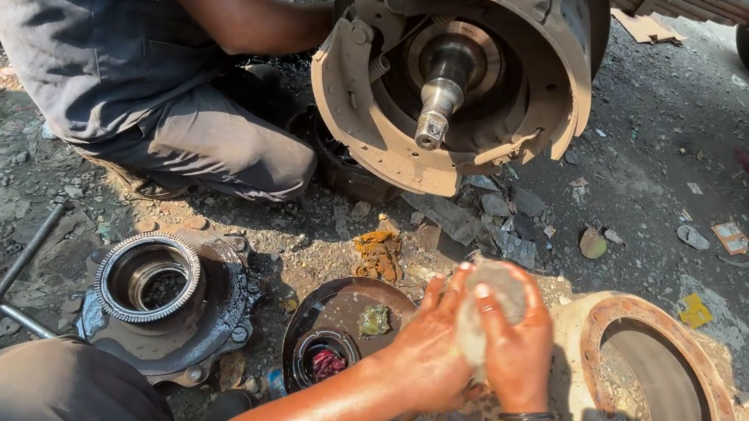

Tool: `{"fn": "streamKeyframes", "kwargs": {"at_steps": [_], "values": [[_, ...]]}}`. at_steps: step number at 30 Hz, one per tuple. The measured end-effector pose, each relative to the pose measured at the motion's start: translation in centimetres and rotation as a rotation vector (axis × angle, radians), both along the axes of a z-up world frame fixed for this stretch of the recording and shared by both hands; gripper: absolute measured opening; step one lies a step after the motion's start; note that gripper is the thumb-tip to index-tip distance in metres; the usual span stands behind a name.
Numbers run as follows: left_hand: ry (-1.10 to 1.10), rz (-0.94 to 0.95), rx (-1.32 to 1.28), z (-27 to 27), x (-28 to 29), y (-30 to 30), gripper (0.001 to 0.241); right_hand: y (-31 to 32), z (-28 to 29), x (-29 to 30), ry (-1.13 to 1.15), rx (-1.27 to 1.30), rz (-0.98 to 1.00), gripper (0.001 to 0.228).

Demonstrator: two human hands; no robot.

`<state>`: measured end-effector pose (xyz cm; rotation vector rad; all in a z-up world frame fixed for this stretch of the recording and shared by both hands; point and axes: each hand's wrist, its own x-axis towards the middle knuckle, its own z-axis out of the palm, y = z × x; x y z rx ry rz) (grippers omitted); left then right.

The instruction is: The person scrubs a circular metal mechanical part with a cloth in a shallow pan of liquid, then wipes their hands with a rag. A second person is visible nearby working on a vehicle wheel hub.

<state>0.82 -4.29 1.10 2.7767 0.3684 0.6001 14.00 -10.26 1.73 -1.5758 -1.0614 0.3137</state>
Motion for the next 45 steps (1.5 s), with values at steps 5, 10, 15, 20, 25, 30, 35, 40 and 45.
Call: {"fn": "streamKeyframes", "kwargs": {"at_steps": [5, 10, 15, 20, 25, 30, 35, 40, 45], "values": [[-0.382, -0.291, -0.526, 1.3, -0.8, 0.0, 0.061, -1.1, -0.1, 3.2, 0.813, 0.159, 0.227, 0.050], [-0.509, -0.088, -0.439, 2.6, -1.2, 1.7, 0.085, -1.1, -2.3, -0.2, 0.784, 0.198, 0.428, 0.064], [-0.687, 0.053, -0.740, 1.0, -2.0, 5.9, 0.069, -1.0, -3.2, -3.8, 0.899, 0.134, 0.671, 0.078], [-0.800, 0.386, -0.926, -0.3, -3.2, 9.7, 0.052, -0.2, -1.2, -5.3, -0.518, -0.368, 0.357, 0.086], [-0.441, 0.062, -0.813, -1.3, -2.2, 5.9, 0.047, 1.0, -4.2, -1.6, -0.754, -0.553, 0.081, 0.067], [-0.604, -0.034, -0.488, -2.6, 0.5, 0.1, 0.033, 1.3, -16.8, 7.7, -0.464, -0.505, 0.253, 0.056], [-0.513, -0.073, -0.460, -2.8, 0.8, -1.8, 0.025, 1.0, -23.9, 14.8, -0.096, -0.718, 0.487, 0.042], [-0.507, -0.236, -0.349, -2.1, 0.5, -3.9, 0.030, -0.1, -18.3, 10.9, 0.525, -0.432, 0.579, 0.051], [-0.511, -0.334, -0.489, -0.2, -0.3, -4.4, 0.047, -0.6, -11.2, 3.6, 1.034, -0.173, 0.630, 0.061]]}}
